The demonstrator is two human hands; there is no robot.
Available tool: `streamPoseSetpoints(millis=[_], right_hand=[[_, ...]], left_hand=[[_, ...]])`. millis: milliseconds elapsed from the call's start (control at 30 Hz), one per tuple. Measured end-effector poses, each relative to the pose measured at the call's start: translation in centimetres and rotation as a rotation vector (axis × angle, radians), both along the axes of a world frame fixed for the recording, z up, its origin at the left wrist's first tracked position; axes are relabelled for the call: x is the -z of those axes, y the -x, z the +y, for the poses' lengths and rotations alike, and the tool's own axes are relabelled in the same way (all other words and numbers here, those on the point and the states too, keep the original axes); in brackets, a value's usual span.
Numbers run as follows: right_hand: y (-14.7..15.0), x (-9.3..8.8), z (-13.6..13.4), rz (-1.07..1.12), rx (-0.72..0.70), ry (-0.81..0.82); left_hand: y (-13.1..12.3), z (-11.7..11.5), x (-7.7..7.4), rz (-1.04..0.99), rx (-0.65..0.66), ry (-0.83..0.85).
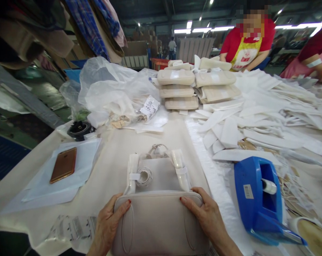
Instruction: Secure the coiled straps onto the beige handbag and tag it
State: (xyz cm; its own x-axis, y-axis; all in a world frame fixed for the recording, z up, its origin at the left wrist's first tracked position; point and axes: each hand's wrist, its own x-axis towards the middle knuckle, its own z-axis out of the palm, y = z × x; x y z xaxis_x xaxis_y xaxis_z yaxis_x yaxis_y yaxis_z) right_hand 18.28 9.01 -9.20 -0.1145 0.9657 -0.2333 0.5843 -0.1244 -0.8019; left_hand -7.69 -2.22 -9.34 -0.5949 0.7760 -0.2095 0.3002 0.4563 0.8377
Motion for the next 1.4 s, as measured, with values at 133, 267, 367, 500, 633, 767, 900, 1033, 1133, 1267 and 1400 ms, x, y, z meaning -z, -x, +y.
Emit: streamPoseSetpoints(millis=[133,267,367,500,633,767,900,1033,1133,1267,1400], right_hand=[[1.0,0.2,0.8,-0.037,-0.023,0.002],[1.2,0.5,0.9,-0.151,-0.036,-0.054],[1.0,0.9,0.2,-0.275,0.005,-0.331],[1.6,0.8,-0.8,-0.375,-0.167,-1.029],[3.1,0.7,-1.3,-0.282,-0.669,-1.154],[3.9,1.2,-1.2,-0.22,-0.681,-1.074],[3.7,1.5,-1.4,-0.172,-0.664,-1.025],[2.8,1.3,-1.1,-0.05,-0.638,-0.998],[2.7,0.5,0.4,0.024,-0.298,-0.988],[3.8,-1.3,3.4,0.136,0.013,-0.553],[4.1,-2.6,5.7,0.409,0.015,-0.133]], left_hand=[[0.1,0.7,0.9,-0.012,0.025,-0.031],[0.2,1.3,0.8,-0.016,0.034,-0.036],[0.2,1.4,0.4,0.011,0.029,-0.034],[0.3,1.6,0.3,0.011,0.017,-0.016],[0.5,1.4,-0.1,-0.002,0.036,0.014],[-1.2,1.1,-1.0,0.499,0.058,0.05],[-5.3,3.9,-0.2,0.962,0.203,-0.36],[-8.3,8.1,1.9,0.917,0.448,-0.353],[-8.8,9.1,3.1,0.945,0.428,-0.338],[-8.6,8.6,3.5,0.981,0.42,-0.327],[-8.9,8.4,3.4,1.004,0.414,-0.317]])
